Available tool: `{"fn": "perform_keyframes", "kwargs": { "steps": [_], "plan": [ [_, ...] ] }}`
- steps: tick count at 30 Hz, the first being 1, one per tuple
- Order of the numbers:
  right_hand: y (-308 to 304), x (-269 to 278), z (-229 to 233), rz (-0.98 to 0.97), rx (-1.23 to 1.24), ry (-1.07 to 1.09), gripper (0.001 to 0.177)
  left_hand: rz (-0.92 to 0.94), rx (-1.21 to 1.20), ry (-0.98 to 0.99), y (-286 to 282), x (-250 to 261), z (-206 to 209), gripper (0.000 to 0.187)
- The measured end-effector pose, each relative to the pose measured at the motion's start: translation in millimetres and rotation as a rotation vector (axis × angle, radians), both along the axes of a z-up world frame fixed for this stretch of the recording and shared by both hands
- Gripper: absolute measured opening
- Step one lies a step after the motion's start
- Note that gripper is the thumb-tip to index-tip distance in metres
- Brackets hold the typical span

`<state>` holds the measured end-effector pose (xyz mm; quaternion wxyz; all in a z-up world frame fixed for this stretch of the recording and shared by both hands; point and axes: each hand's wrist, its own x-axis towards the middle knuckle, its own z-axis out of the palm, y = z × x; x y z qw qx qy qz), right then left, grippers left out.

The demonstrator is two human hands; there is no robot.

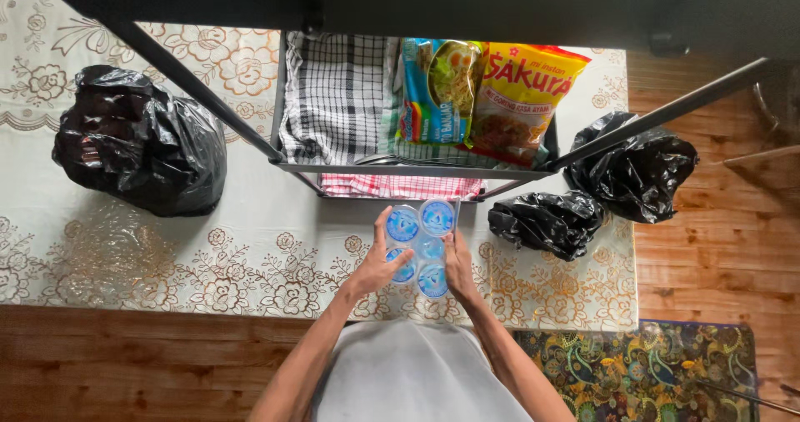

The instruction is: The person unpacks spoons from a plastic bag and places them into a storage cart, then removes plastic water cups from the bag and arranges them inside the cart.

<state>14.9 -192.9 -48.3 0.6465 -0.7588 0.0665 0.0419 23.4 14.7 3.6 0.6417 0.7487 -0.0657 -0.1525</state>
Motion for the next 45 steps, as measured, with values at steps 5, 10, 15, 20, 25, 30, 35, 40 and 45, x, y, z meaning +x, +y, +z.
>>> {"fn": "perform_keyframes", "kwargs": {
  "steps": [5,10,15,20,25,30,35,40,45],
  "plan": [
    [19.2,0.1,2.1,0.04,-0.092,0.006,0.036,-0.015,0.119,0.031,20.2,-12.3,18.3,0.1],
    [32.7,6.3,10.5,0.133,-0.161,-0.07,0.032,0.047,0.239,-0.058,28.2,-13.2,40.0,0.097],
    [29.3,7.0,24.8,0.111,-0.164,-0.129,0.031,0.0,0.33,-0.077,27.9,-8.4,57.6,0.09],
    [25.1,4.0,42.7,0.117,-0.201,-0.138,0.028,0.021,0.353,0.084,28.6,-3.4,72.0,0.094],
    [18.7,-4.4,46.5,0.07,-0.335,-0.172,0.024,-0.006,0.423,-0.06,30.2,-11.8,61.7,0.11],
    [17.0,-14.2,45.5,0.035,-0.515,-0.165,0.026,0.019,0.331,-0.005,22.0,-15.3,66.7,0.112],
    [17.3,-10.2,41.9,0.004,-0.586,-0.312,0.032,0.023,0.753,-0.131,18.8,-3.3,86.0,0.112],
    [6.1,-7.2,36.2,0.022,-0.651,-0.288,0.037,0.072,0.759,-0.384,4.0,30.4,59.8,0.092],
    [-6.2,7.3,42.0,-0.059,-0.65,-0.26,0.04,-0.012,0.611,-0.233,-15.8,63.5,37.5,0.058]
  ]
}}
